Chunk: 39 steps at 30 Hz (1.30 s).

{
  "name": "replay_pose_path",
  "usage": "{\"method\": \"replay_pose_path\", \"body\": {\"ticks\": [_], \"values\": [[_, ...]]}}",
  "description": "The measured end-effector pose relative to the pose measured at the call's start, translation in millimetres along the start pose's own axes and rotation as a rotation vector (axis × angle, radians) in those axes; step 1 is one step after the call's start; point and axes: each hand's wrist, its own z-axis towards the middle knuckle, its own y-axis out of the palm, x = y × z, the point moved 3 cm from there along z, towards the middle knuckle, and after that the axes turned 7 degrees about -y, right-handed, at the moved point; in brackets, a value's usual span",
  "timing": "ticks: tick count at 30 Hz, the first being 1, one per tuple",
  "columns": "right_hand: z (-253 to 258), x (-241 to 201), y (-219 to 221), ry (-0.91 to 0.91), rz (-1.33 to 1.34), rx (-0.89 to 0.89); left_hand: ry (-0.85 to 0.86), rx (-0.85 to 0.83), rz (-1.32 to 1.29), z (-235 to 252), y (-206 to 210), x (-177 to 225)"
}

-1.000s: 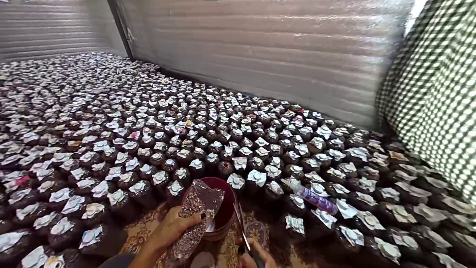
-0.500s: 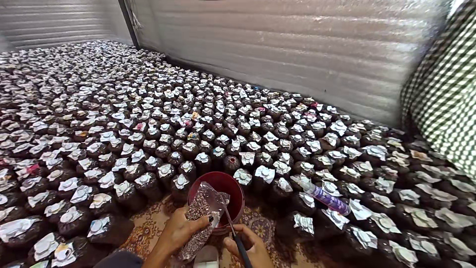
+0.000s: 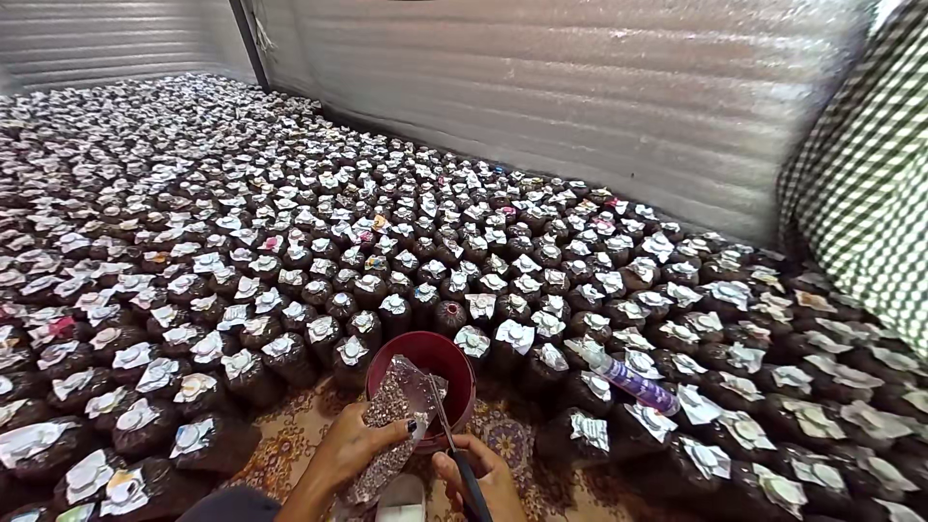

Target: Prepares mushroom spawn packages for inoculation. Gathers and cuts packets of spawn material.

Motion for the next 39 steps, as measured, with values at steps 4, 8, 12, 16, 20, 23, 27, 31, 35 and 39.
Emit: {"method": "replay_pose_path", "body": {"ticks": [4,8,12,16,20,23,27,31,35,39], "values": [[-1.5,3.6,2.4,0.018,-0.036,0.031,-0.007,-0.009,0.008,3.1,0.3,-2.6],[-1.8,6.0,5.0,0.025,-0.042,0.038,-0.015,-0.022,0.005,5.4,-0.1,-3.4],[4.2,7.3,7.0,0.054,-0.056,0.043,-0.039,-0.038,0.032,7.4,0.3,-4.7],[15.1,9.3,6.9,0.062,-0.055,0.042,-0.055,-0.055,0.036,11.4,2.2,-7.7],[16.5,10.5,7.1,0.063,-0.048,0.057,-0.062,-0.083,-0.031,14.1,3.5,-8.1],[16.5,7.8,7.8,0.068,-0.051,0.072,-0.08,-0.104,-0.09,13.9,5.7,-7.4],[22.8,5.8,7.1,0.108,-0.076,0.064,-0.091,-0.118,-0.152,14.8,7.6,-8.7],[29.4,6.0,5.4,0.103,-0.081,0.046,-0.096,-0.097,-0.145,17.2,6.8,-11.3],[30.9,6.3,1.6,0.096,-0.069,0.031,-0.113,-0.088,-0.101,18.8,6.7,-12.3],[33.1,15.7,-7.1,0.114,-0.096,0.046,-0.12,-0.078,-0.086,20.7,7.5,-13.2]]}}
